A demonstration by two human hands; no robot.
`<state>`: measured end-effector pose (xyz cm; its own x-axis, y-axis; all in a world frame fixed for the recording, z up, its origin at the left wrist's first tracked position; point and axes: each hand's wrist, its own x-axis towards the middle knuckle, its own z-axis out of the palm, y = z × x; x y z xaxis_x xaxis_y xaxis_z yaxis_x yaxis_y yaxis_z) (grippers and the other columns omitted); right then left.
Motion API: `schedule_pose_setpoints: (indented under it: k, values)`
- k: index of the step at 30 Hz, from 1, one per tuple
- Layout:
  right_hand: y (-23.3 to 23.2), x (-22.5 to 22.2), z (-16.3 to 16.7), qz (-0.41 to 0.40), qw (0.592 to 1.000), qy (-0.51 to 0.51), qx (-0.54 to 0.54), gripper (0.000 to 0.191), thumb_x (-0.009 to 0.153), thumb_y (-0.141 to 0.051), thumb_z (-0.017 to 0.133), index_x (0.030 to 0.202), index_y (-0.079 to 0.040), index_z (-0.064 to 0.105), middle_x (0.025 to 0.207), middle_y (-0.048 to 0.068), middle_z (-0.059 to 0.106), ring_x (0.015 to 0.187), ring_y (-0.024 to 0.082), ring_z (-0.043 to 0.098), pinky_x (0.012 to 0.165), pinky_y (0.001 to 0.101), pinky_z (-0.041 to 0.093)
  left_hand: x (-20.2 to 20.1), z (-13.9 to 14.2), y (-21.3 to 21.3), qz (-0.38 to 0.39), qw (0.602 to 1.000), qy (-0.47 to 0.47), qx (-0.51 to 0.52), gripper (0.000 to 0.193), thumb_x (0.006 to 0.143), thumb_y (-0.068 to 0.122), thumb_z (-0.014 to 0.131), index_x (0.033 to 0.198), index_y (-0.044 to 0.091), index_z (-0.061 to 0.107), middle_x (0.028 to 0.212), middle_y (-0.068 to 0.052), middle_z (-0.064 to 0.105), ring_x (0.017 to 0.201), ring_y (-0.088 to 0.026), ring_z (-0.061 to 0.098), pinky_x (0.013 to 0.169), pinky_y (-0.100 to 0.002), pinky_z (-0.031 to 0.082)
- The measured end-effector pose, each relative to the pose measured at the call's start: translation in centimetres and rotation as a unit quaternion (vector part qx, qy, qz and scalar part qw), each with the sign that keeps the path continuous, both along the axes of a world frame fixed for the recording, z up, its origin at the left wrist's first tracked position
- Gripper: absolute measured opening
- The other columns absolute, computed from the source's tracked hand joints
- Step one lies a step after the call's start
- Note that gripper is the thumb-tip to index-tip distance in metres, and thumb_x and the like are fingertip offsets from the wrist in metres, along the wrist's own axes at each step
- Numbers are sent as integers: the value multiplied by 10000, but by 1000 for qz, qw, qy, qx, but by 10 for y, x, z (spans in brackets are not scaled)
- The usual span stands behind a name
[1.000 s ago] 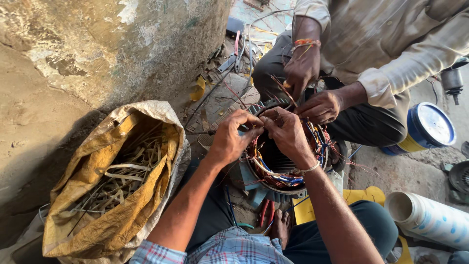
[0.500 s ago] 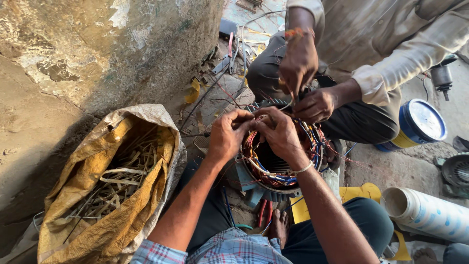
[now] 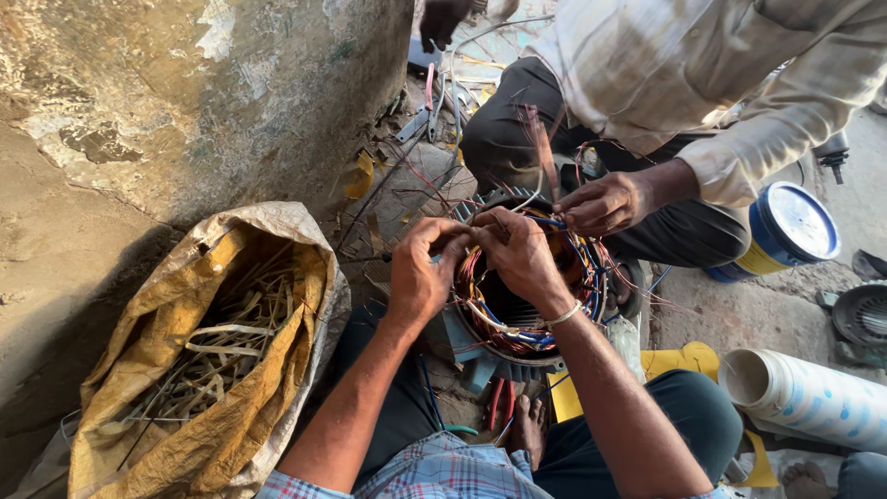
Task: The person sits on the ground and uses pliers to strip insulation from copper wires on a motor stator. They then twist and arrange the exposed wires by hand while another person works nearby.
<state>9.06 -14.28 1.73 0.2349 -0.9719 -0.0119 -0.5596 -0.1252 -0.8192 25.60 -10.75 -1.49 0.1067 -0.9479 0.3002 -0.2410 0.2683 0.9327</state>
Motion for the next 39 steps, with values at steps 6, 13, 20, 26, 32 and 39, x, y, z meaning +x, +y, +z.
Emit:
schedule_pose_setpoints:
  k: [6,13,20,26,32,39]
  values:
    - [-1,2,3,0,998,-58,38,200,969,-142,670,1094,13,693,816,41,753,601,59,620,536,239,513,5,8,-11,21,994,44,93,189,974,236,674,1051,66,702,940,-60,762,856,-183,754,760,-319,601]
    - [-4,0,-2,-31,998,-49,12,198,977,-150,650,1086,16,650,753,64,737,591,83,647,521,243,507,0,5,-18,17,999,30,17,173,1013,213,618,1047,50,667,950,-83,728,831,-173,698,733,-356,577]
    - [-29,0,1,-98,992,14,73,237,1005,-213,641,1089,7,673,776,111,749,586,154,644,516,321,502,12,-14,10,-135,977,142,79,270,1052,274,510,1103,60,667,971,-81,740,863,-162,682,824,-338,572]
    - [1,-16,19,-87,992,93,-17,263,972,-247,698,1031,2,759,829,123,774,735,206,704,686,372,555,20,-7,15,-171,954,129,210,381,897,343,688,1179,90,652,1003,-69,777,905,-141,754,856,-317,618]
    - [47,-30,9,45,984,172,-30,186,894,-220,739,1057,-144,786,961,118,765,842,271,751,723,391,582,15,3,4,-164,980,-97,57,353,833,249,840,1134,96,738,1117,-112,744,1024,-215,684,878,-336,514]
    - [75,-31,-18,76,973,215,-38,256,897,-294,670,1117,-165,691,1028,85,750,956,346,726,745,470,584,-5,3,-17,-178,921,-265,224,377,897,291,760,1264,205,760,1007,-154,793,935,-208,755,847,-385,576]
